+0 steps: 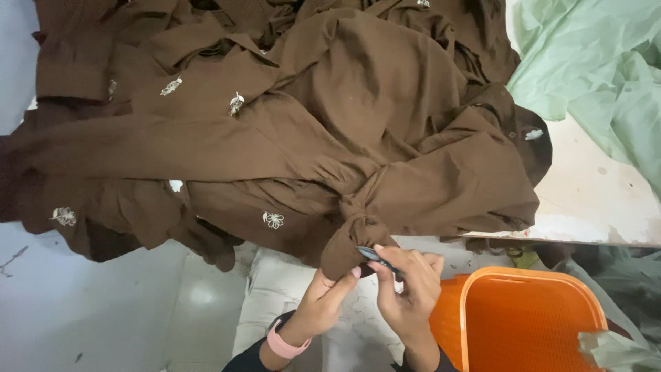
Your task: A person uses a thread clipper to remove loose threads from a brown garment in a quality control process.
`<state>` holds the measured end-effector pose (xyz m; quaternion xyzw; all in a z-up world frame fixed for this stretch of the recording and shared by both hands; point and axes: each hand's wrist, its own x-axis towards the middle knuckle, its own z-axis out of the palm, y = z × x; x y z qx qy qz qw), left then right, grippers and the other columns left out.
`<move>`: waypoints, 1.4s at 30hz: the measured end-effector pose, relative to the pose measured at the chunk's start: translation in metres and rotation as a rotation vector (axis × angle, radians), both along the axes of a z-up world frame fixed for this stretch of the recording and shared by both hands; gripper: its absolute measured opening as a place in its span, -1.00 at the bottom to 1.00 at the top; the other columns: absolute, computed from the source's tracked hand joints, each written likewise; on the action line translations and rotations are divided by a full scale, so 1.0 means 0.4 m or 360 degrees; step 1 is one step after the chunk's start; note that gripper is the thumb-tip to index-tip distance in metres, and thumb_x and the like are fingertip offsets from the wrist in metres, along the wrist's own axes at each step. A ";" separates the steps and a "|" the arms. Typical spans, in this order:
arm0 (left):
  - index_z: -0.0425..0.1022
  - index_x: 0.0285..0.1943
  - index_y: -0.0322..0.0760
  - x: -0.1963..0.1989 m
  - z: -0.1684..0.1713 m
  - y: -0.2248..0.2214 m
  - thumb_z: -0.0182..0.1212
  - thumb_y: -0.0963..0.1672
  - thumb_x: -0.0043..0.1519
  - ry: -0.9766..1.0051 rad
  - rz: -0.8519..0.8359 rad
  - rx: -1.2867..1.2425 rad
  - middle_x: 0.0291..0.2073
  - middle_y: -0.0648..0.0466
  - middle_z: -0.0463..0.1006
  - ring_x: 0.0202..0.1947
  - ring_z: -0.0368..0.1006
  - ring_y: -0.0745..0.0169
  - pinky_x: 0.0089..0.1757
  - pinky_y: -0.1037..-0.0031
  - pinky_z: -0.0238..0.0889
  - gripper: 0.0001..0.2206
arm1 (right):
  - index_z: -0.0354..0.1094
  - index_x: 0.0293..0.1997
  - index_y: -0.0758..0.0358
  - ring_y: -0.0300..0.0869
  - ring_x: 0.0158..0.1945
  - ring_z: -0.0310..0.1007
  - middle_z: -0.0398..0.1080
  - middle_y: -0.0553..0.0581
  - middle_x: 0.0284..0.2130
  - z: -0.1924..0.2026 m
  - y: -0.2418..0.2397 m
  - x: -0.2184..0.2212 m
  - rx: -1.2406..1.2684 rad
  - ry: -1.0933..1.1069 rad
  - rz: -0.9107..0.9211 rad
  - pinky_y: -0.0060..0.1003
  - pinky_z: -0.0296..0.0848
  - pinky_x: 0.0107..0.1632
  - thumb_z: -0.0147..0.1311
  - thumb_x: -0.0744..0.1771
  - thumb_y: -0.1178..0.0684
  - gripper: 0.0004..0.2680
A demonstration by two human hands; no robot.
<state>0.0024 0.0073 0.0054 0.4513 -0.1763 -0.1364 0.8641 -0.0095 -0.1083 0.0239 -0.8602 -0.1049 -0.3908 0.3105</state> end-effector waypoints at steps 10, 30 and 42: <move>0.06 0.08 -0.37 -0.009 0.056 0.049 -0.30 -0.23 0.16 -0.0344 -0.0120 0.0497 -0.08 -0.05 0.28 -0.02 0.19 0.18 0.02 0.41 0.02 -0.70 | 0.27 -0.26 0.08 -0.35 -0.56 0.12 0.24 -0.16 -0.61 0.049 0.006 0.008 -0.0088 0.0095 0.0265 -0.39 -0.06 -0.26 -0.05 0.18 0.02 -0.86; 0.50 -0.25 -0.31 0.008 0.072 0.028 0.07 -0.13 0.04 -0.0110 0.0520 0.0851 -0.39 0.13 0.56 -0.38 0.43 0.46 -0.31 0.71 0.25 -0.81 | 0.14 -0.46 0.12 -0.32 -0.62 -0.06 0.23 -0.20 -0.55 0.058 -0.037 0.047 -0.0268 -0.0050 -0.0139 -0.37 -0.09 -0.27 -0.30 0.31 0.10 -0.86; 0.30 -0.30 -0.24 0.031 0.083 0.056 -0.05 -0.32 0.00 -0.0854 0.0647 0.0995 -0.19 0.01 0.42 -0.20 0.37 0.25 -0.20 0.56 0.19 -0.81 | 0.19 -0.53 0.10 -0.38 -0.59 -0.01 0.20 -0.17 -0.64 0.109 -0.017 0.026 0.0305 0.0587 0.0552 -0.44 -0.06 -0.26 -0.21 0.27 0.03 -0.86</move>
